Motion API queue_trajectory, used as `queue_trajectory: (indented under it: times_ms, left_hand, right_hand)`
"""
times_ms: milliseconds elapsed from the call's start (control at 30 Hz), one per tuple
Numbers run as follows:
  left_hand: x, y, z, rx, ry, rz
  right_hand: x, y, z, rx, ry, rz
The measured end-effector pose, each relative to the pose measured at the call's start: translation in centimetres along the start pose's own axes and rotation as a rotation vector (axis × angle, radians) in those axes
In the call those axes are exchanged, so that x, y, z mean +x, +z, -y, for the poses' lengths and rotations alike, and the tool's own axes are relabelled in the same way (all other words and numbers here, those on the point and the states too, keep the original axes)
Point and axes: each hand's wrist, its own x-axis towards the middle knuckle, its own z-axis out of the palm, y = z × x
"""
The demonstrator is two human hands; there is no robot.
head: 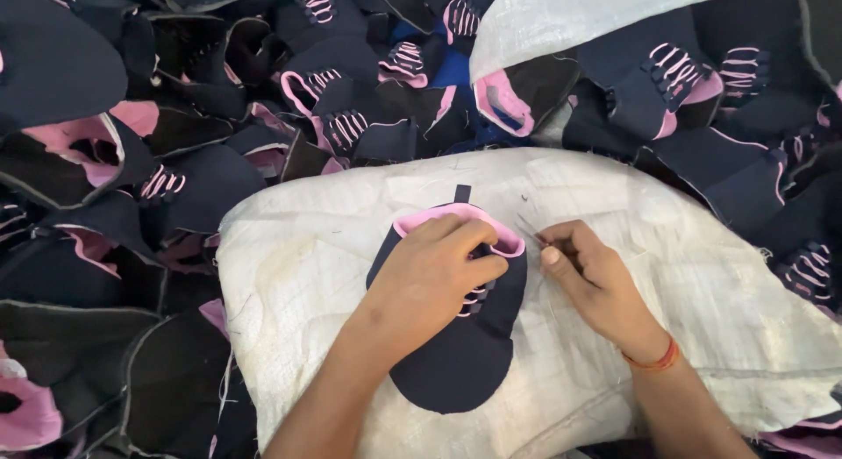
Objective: Trim loose threads and excess material from shoe uppers using a pair of small scissors.
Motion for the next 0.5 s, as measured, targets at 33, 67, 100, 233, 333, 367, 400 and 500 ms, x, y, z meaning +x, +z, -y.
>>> queue_trajectory:
  times_ms: [33,67,100,233,333,367,400,500]
  left_hand:
    - [0.1,0.3,0.2,0.002,0.005,0.001]
    - [0.2,0.6,0.4,0.028,0.021,-0.002]
    - [0.3,1.0,0.7,0.055,0.037,-0.004]
    - [-0.1,1.3,0.8,0.026,0.026,-0.065]
    - [-0.6,1.5,0.9,-0.103,-0.051,-0.193]
    - [-0.6,1.6,0.8,-0.169,-0.115,-0.243]
    - [-0.7,1.7,0.8,-0.234,-0.179,-0.294]
    - [-1.0,2.7,0.7,-0.245,-0.21,-0.349]
  right_hand:
    - [-0.1,-0.1,0.0,0.001,-0.002,-0.005]
    - [0.0,-0.3,0.0,-0.004,-0.017,0.013]
    - [0.1,-0.4,0.1,-0.008,-0.032,0.03]
    - [-0.2,-0.8,2.3,-0.055,-0.062,0.051]
    - [0.2,-1.6,5.6,-0.255,-0.081,0.073]
    - [0.5,-1.8,6.5,-0.373,-0.167,0.095]
    - [0.7,-2.0,7.5,-0.489,-0.253,0.118]
    - [1.6,-2.3,9.9,-0.679,-0.483,0.167]
